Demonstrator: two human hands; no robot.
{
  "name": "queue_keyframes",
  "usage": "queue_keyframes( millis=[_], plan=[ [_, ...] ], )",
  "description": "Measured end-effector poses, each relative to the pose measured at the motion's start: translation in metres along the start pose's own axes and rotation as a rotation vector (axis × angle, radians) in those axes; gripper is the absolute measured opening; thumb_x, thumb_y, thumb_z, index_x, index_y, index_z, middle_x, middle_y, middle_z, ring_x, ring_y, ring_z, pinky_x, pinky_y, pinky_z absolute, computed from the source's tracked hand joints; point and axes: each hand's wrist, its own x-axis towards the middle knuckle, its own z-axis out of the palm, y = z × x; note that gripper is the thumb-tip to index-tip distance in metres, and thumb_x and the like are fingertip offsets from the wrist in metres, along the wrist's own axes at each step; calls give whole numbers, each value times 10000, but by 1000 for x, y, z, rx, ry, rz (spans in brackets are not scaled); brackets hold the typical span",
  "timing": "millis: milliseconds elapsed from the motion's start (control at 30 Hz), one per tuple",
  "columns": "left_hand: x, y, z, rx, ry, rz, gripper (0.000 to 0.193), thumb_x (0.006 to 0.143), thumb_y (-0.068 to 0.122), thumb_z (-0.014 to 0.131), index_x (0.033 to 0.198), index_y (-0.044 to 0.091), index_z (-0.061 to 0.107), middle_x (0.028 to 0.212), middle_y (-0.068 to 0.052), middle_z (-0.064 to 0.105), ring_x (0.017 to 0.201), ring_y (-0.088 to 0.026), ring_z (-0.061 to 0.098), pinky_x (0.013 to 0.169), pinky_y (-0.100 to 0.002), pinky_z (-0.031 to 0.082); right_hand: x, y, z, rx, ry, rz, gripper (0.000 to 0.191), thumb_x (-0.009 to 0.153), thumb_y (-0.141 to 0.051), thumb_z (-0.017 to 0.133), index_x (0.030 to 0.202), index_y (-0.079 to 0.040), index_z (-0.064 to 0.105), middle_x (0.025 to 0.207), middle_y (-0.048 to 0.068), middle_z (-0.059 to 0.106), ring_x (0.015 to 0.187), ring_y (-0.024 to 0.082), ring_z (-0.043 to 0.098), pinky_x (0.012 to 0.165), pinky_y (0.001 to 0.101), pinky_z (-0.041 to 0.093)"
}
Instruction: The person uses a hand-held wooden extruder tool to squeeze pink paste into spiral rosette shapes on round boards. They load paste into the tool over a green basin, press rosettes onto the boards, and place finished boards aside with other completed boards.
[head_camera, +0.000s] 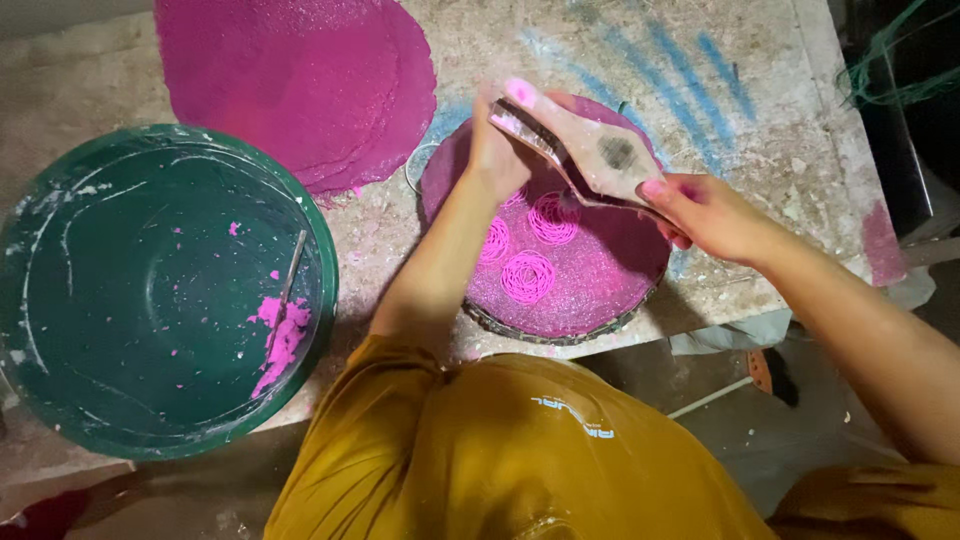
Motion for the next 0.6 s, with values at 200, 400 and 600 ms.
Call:
queue_keyframes(
  millis=[200, 400, 600],
  plan=[
    [-8, -43, -35, 553, -111, -332, 868, 970, 775, 164, 1370, 128, 583, 1072, -49, 696, 463, -63, 279, 352, -217, 177, -8, 20, -4, 24, 40, -49, 545, 1022, -541, 492, 783, -62, 592, 630, 18, 555, 561, 129, 518, 542, 310, 431],
    [-32, -60, -43, 1223, 18, 77, 809, 1009, 674, 261, 1616, 141, 250, 1215, -78, 765, 514, -99, 381, 492, -261, 408, -4, 46, 5, 84, 220, -50, 454, 1060, -466, 528, 867, -66, 623, 661, 28, 566, 575, 132, 520, 545, 313, 419],
    [-64, -63, -35, 1106, -185, 387, 683, 1069, 469, 465, 1618, 75, 366, 1342, -116, 673, 1051, -216, 601, 907, -412, 511, -49, 60, 5, 266, 147, -28, 490, 1064, -482, 459, 865, -66, 624, 668, 37, 599, 571, 125, 566, 546, 303, 471]
  ],
)
